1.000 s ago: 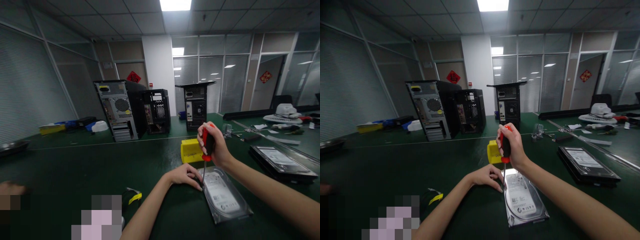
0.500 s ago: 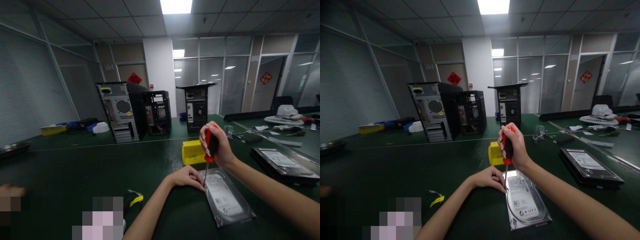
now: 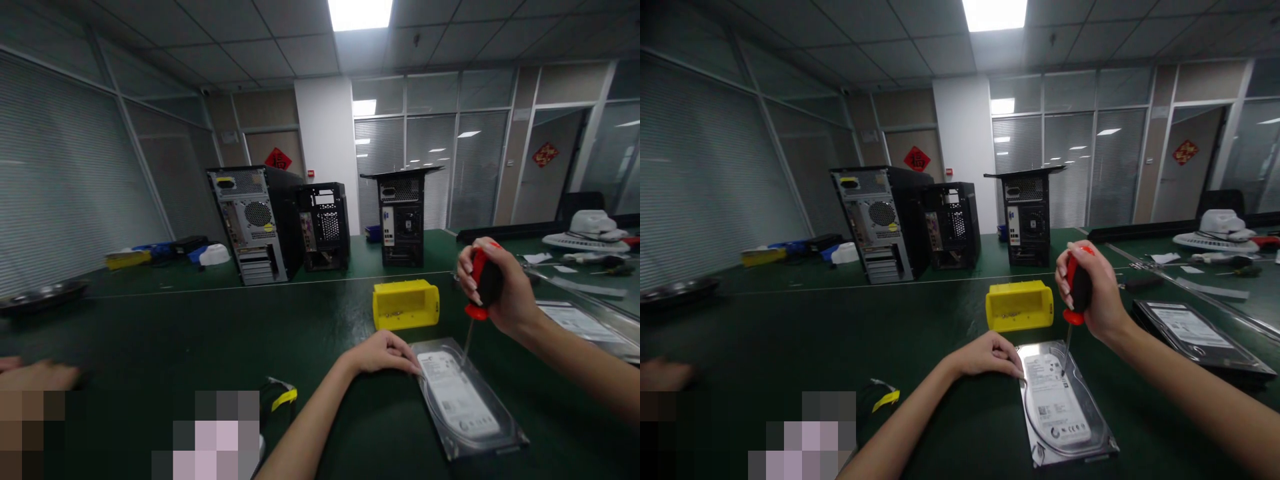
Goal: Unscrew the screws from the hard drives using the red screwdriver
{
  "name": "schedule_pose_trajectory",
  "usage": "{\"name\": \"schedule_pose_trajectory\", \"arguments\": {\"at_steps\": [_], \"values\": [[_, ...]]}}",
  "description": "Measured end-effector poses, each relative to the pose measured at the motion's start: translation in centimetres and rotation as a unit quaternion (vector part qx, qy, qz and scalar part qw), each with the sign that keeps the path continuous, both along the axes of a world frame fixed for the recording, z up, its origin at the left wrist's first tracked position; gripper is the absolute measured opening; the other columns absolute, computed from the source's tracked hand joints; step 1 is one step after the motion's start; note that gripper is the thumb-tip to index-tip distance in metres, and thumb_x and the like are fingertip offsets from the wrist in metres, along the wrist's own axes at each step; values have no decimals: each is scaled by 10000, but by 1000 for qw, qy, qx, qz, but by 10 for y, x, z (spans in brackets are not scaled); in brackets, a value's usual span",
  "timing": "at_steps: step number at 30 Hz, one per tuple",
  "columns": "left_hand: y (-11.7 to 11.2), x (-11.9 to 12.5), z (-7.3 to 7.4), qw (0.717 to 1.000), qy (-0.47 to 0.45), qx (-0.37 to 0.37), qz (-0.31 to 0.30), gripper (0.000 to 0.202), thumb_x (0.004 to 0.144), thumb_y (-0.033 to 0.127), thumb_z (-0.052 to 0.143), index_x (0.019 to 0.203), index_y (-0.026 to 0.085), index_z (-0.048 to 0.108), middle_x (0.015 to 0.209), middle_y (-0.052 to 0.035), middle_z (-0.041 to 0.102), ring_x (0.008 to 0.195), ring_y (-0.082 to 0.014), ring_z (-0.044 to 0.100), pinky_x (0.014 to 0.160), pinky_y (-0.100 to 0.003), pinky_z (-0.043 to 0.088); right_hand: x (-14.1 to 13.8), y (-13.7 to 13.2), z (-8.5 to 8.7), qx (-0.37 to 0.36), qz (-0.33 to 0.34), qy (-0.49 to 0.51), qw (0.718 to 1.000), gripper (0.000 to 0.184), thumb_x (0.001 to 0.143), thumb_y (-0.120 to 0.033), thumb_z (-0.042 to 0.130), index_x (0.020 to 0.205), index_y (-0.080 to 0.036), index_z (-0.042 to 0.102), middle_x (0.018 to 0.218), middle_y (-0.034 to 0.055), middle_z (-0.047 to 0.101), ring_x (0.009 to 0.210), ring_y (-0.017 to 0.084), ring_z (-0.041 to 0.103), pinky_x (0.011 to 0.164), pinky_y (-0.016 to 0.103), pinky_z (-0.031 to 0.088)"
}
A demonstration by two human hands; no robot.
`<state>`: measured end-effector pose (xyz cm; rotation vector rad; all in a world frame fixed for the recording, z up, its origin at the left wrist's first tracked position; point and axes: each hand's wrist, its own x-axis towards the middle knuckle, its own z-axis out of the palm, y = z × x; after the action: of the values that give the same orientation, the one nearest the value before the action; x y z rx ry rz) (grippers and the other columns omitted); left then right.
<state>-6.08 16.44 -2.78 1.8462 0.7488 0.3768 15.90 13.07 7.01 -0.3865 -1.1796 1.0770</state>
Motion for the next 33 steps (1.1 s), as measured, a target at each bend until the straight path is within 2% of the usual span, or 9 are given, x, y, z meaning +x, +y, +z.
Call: {"name": "schedule_pose_trajectory", "arguments": {"at_steps": [5, 8, 9, 11, 13, 18, 22, 27, 33], "values": [[1, 2, 5, 999, -6, 21, 38, 314, 679, 364, 655, 873, 118, 677, 807, -41, 654, 689, -105, 544, 639, -209, 394, 18, -5, -5, -20, -6, 2, 1000, 212, 795, -351, 460, 652, -197, 490, 535, -11, 448, 377, 87, 383, 287, 209, 239], [1, 7, 10, 981, 15, 138, 133, 299, 731, 379, 603, 880, 130, 675, 836, -48, 654, 721, -124, 554, 650, -220, 389, 23, -6, -4, -25, -4, 25, 999, 200, 781, -360, 477, 665, -199, 506, 534, -9, 445, 387, 88, 379, 283, 203, 223], [1, 9, 10, 962, 37, 199, 185, 286, 752, 386, 578, 883, 151, 675, 856, -44, 653, 740, -131, 555, 660, -226, 383, 24, -6, -4, -27, -1, 30, 999, 204, 778, -365, 482, 661, -199, 506, 534, -10, 443, 388, 87, 376, 282, 201, 220], [-1, 14, 10, 898, 97, 325, 280, 251, 798, 382, 523, 899, 205, 669, 890, -28, 645, 780, -142, 553, 670, -236, 366, 25, -7, -5, -38, 11, 32, 999, 216, 779, -376, 484, 658, -198, 507, 536, -9, 442, 388, 84, 370, 279, 197, 212], [-2, 18, 9, 830, 165, 425, 320, 232, 840, 354, 467, 923, 240, 650, 895, -16, 634, 794, -146, 550, 659, -243, 349, 27, -10, -6, -54, 29, 27, 998, 219, 784, -378, 473, 665, -197, 510, 532, -9, 438, 379, 81, 357, 272, 197, 197], [4, 23, 5, 721, 310, 573, 237, 179, 863, 217, 431, 883, 189, 606, 823, -33, 603, 751, -158, 544, 614, -262, 329, 37, -27, -9, -81, 53, 34, 995, 158, 793, -347, 444, 743, -213, 511, 574, -15, 425, 389, 78, 329, 273, 186, 191], [12, 25, 1, 666, 364, 626, 178, 138, 838, 123, 439, 825, 156, 573, 796, -38, 580, 723, -174, 540, 595, -283, 331, 42, -41, -6, -84, 56, 39, 994, 124, 792, -333, 434, 776, -225, 492, 615, -15, 399, 416, 83, 319, 279, 177, 210], [16, 29, -6, 656, 376, 633, 168, 151, 838, 103, 428, 842, 147, 572, 788, -45, 574, 707, -173, 543, 590, -292, 332, 43, -45, -3, -76, 53, 31, 995, 123, 799, -326, 418, 778, -223, 482, 626, -12, 385, 425, 86, 316, 282, 179, 225], [13, 26, -3, 698, 338, 592, 221, 183, 862, 171, 417, 887, 175, 598, 808, -34, 589, 707, -154, 536, 607, -291, 320, 43, -44, -4, -73, 54, 20, 996, 128, 806, -317, 407, 776, -218, 482, 626, -14, 381, 418, 81, 314, 281, 175, 217]]}}
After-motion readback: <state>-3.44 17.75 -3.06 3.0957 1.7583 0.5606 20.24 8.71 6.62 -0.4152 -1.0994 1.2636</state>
